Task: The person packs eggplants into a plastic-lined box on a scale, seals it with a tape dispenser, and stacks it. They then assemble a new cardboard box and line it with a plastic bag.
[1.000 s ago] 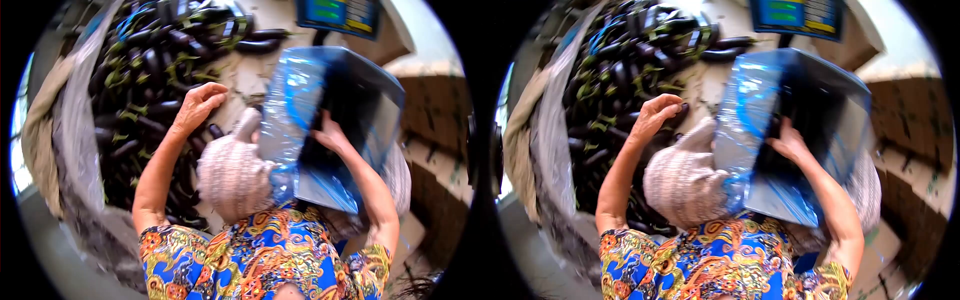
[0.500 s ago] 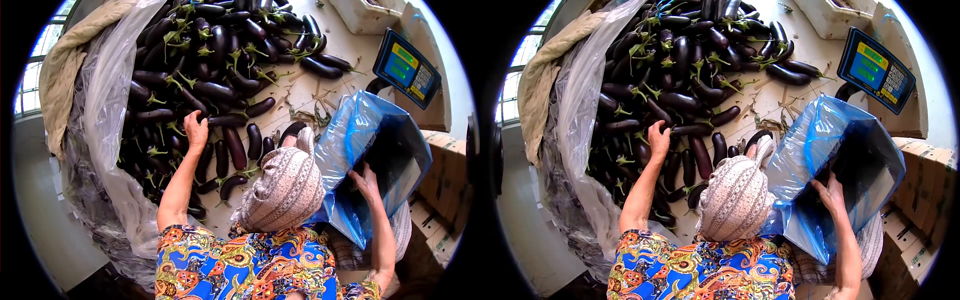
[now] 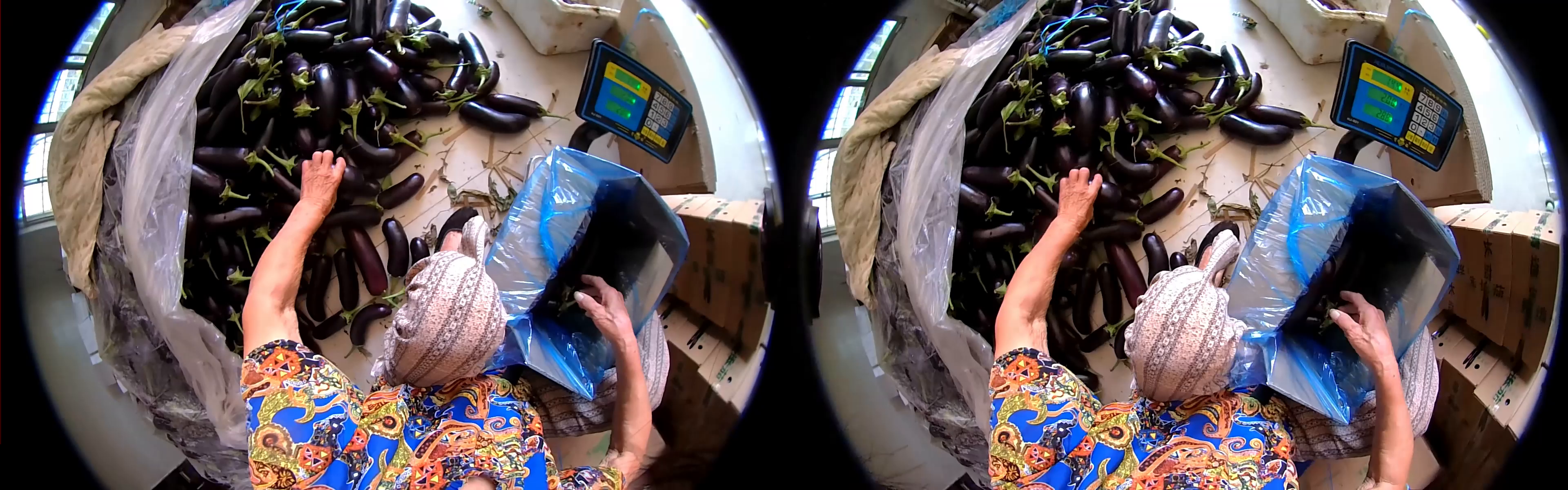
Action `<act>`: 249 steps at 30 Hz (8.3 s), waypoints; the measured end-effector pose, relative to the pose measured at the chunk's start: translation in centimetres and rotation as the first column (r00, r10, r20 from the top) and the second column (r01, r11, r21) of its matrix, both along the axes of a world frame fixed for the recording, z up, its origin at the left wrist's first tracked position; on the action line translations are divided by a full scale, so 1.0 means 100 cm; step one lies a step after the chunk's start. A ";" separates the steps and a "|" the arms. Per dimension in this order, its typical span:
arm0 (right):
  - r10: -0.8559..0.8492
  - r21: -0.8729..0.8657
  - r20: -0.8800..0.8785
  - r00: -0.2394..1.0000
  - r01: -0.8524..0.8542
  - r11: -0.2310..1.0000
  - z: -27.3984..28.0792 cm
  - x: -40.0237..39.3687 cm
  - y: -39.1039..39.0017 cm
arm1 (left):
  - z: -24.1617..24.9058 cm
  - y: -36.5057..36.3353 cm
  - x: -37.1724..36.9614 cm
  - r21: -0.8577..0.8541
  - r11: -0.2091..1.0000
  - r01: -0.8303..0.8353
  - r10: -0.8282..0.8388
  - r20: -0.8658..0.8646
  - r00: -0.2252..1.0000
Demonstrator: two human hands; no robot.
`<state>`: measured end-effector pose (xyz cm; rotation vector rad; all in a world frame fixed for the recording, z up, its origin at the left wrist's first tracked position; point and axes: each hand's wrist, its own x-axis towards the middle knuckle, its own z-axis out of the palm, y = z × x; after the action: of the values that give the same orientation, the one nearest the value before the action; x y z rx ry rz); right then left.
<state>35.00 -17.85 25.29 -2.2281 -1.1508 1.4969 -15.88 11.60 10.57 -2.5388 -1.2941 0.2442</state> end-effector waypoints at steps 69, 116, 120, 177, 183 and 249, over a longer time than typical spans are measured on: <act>-0.234 0.195 0.272 0.933 0.184 0.963 -0.086 0.000 -0.012 | -0.115 -0.100 -0.033 -0.968 0.234 0.095 0.400 0.007 -0.916; 0.447 -0.186 0.280 0.850 -0.409 0.893 -0.113 0.024 0.034 | 0.091 -0.170 0.397 -0.966 0.093 0.240 0.061 0.246 0.967; 0.392 -0.177 0.259 0.883 -0.356 0.918 -0.116 0.029 0.030 | 0.101 -0.170 0.405 -0.991 0.075 0.112 0.082 0.118 0.990; 0.273 0.023 0.853 0.444 -0.555 0.832 -0.025 0.015 -0.015 | -0.013 -0.218 -0.038 -0.933 0.154 -0.324 0.948 0.047 0.315; 0.149 0.154 0.849 0.506 -0.507 0.848 -0.011 0.063 -0.032 | -0.019 -0.192 -0.020 -0.842 0.410 -0.351 0.893 0.293 0.341; -0.047 0.253 0.664 0.746 -0.164 0.953 0.001 0.100 -0.033 | 0.145 -0.109 0.405 -0.591 0.315 0.743 -0.279 0.691 0.667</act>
<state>45.04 -21.17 25.42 -2.5771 -1.5150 0.4418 24.62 0.72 25.07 -3.9480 -0.2151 0.1073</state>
